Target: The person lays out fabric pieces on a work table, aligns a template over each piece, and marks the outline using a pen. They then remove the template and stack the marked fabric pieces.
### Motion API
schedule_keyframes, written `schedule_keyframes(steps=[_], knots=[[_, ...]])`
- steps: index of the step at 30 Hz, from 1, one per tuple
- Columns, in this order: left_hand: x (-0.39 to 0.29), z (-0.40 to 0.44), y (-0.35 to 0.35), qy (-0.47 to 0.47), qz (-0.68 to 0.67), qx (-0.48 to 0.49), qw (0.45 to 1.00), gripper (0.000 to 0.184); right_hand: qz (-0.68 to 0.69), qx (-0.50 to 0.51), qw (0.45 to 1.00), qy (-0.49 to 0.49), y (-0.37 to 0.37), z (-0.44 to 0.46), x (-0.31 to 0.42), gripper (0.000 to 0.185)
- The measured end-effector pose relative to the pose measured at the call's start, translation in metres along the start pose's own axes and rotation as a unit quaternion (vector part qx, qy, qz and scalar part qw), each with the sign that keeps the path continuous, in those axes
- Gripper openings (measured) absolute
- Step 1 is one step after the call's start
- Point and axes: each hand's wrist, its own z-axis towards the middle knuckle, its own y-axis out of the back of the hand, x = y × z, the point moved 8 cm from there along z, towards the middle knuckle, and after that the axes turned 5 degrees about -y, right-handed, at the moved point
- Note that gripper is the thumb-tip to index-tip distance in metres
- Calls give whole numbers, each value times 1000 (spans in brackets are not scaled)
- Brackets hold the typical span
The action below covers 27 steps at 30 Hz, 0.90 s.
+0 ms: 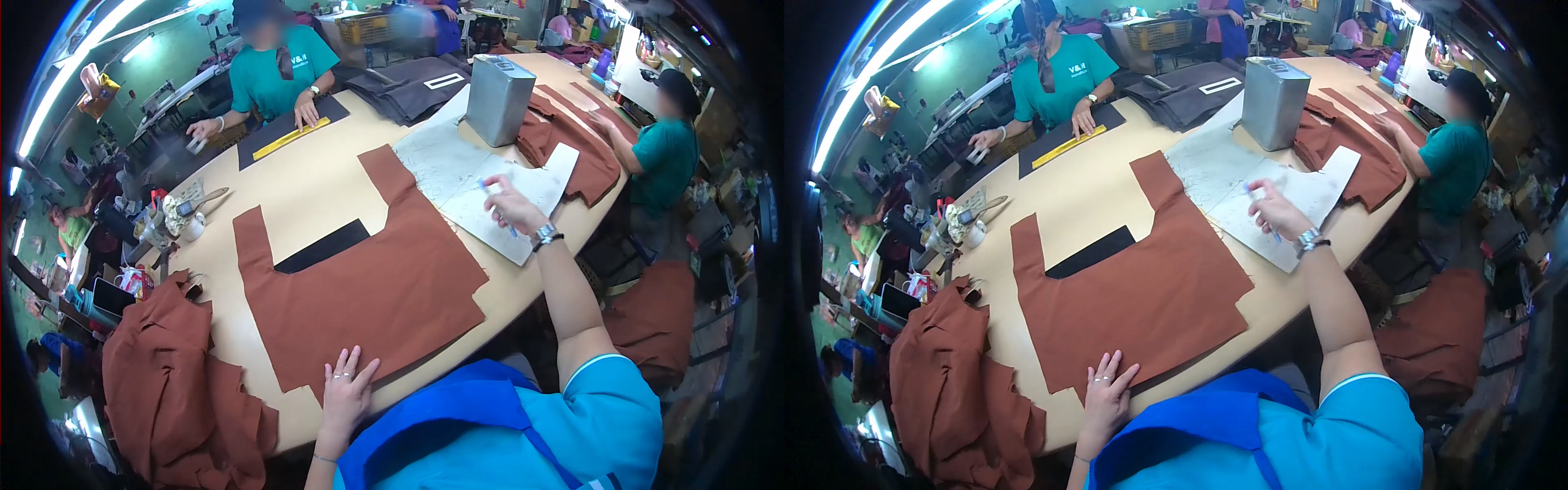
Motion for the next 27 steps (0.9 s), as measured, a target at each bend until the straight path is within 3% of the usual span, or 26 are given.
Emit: schedule_keyframes(steps=[1,2,3,5,7,8,9,11,13,14,15,17,19,20,23,24,27], knots=[[0,-1,0,1,-3,4,1000,44,62,-8,997,34,17,0,-1,40],[0,-2,0,-1,-11,6,1000,43,263,23,961,86,35,-4,0,37],[0,-3,1,-1,-19,8,1000,43,452,54,880,134,52,-7,2,34],[0,-4,2,0,-26,7,1000,42,532,-4,827,184,76,-36,12,25],[-1,-3,3,3,-27,2,1000,39,463,-142,859,164,113,-31,-27,20],[-10,0,7,-13,-62,26,998,36,216,-265,926,160,143,-30,-49,26],[-20,1,24,-20,-93,47,994,33,-47,-357,921,151,151,-28,-55,32],[-53,13,74,-83,-192,66,976,27,-313,-372,873,30,158,-18,-83,47],[-94,18,148,-175,-312,47,933,26,-326,-378,865,-56,149,-21,-95,61],[-113,11,176,-234,-466,17,853,22,-330,-373,867,-26,154,-9,-107,74],[-132,6,198,-295,-552,-7,780,26,-312,-370,875,-18,159,0,-118,85],[-167,-7,234,-428,-646,-11,632,43,-183,-381,903,75,174,19,-141,83],[-177,-8,244,-431,-664,-1,611,32,153,-384,892,181,163,8,-130,73],[-180,-8,246,-434,-673,6,599,26,330,-329,873,141,158,1,-126,60],[-182,-8,243,-424,-686,-5,591,20,496,-237,821,152,139,0,-112,59],[-183,-8,244,-434,-678,-7,594,20,469,-241,845,89,136,5,-117,57],[-187,-7,245,-456,-657,-12,600,20,452,-250,851,90,133,4,-111,61]])
